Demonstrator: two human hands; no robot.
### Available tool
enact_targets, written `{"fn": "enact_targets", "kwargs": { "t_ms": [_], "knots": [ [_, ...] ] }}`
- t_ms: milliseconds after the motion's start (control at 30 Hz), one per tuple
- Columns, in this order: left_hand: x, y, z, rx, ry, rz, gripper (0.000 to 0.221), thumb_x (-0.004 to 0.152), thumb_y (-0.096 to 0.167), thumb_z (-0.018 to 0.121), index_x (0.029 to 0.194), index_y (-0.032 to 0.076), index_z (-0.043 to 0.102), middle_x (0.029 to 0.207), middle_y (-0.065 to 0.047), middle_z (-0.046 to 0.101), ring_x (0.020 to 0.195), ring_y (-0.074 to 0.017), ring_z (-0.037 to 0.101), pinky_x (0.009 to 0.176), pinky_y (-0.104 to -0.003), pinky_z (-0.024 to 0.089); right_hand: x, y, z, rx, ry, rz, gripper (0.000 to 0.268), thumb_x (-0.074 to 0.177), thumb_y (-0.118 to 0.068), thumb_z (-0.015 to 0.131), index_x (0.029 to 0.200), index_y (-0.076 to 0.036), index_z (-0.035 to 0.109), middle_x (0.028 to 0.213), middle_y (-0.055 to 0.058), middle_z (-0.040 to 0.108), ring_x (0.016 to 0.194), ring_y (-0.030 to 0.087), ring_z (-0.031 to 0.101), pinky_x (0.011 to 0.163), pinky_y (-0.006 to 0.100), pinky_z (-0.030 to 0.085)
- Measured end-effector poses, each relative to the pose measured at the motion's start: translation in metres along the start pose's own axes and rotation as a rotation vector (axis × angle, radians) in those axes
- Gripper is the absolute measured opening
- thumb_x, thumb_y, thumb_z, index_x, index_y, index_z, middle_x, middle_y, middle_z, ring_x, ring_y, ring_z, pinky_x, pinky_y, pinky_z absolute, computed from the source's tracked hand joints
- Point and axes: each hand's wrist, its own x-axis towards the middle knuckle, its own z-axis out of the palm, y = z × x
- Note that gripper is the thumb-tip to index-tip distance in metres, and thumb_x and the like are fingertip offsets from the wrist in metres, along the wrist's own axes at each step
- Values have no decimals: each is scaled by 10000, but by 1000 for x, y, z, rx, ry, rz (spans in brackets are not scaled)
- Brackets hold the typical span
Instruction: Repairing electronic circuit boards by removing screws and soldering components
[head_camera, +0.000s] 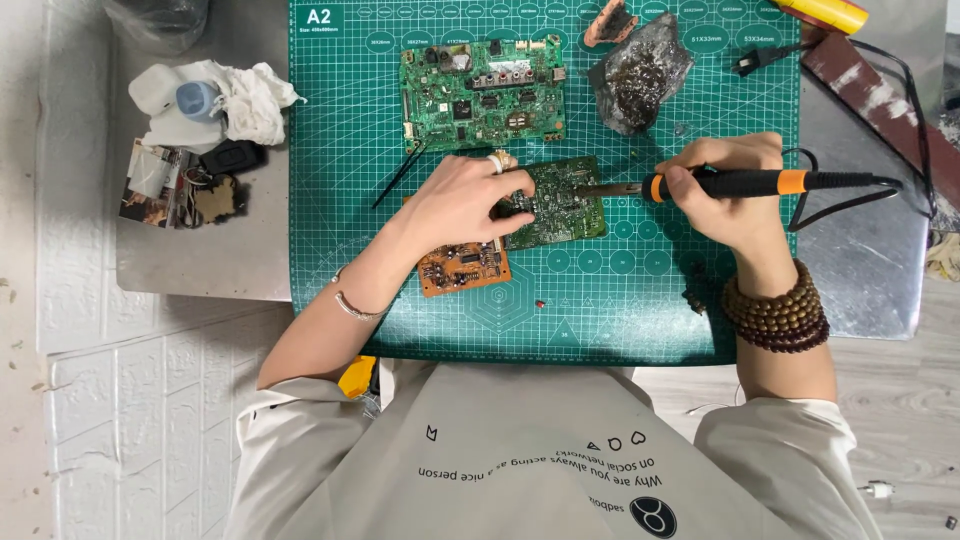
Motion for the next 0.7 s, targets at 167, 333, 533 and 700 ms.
{"fn": "enact_targets", "kwargs": {
  "t_ms": [167,333,533,700],
  "knots": [
    [-1,-4,11,78,98,45,258,917,358,710,995,114,690,828,-25,614,495,-167,534,396,-337,387,-10,-2,-5,-132,-71,66,305,989,-172,600,790,29,713,716,110,681,522,142,547,472,238,340],
    [-1,-4,10,81,100,47,250,923,357,706,993,118,685,815,-21,603,487,-167,527,399,-334,378,-11,-1,-5,-135,-53,80,295,990,-149,604,781,34,704,695,112,666,534,157,551,494,245,355],
    [0,-4,11,76,70,36,265,929,357,698,1022,110,691,778,-12,617,494,-156,535,409,-324,397,-11,0,-5,-102,-57,85,235,978,-104,622,799,24,703,776,128,700,594,171,605,527,250,394],
    [0,-4,10,75,80,41,248,928,343,703,1013,111,689,728,-2,599,478,-149,514,400,-316,372,-8,0,-6,-102,-79,59,304,994,-141,600,765,35,692,747,140,693,549,167,589,482,241,378]
  ]
}}
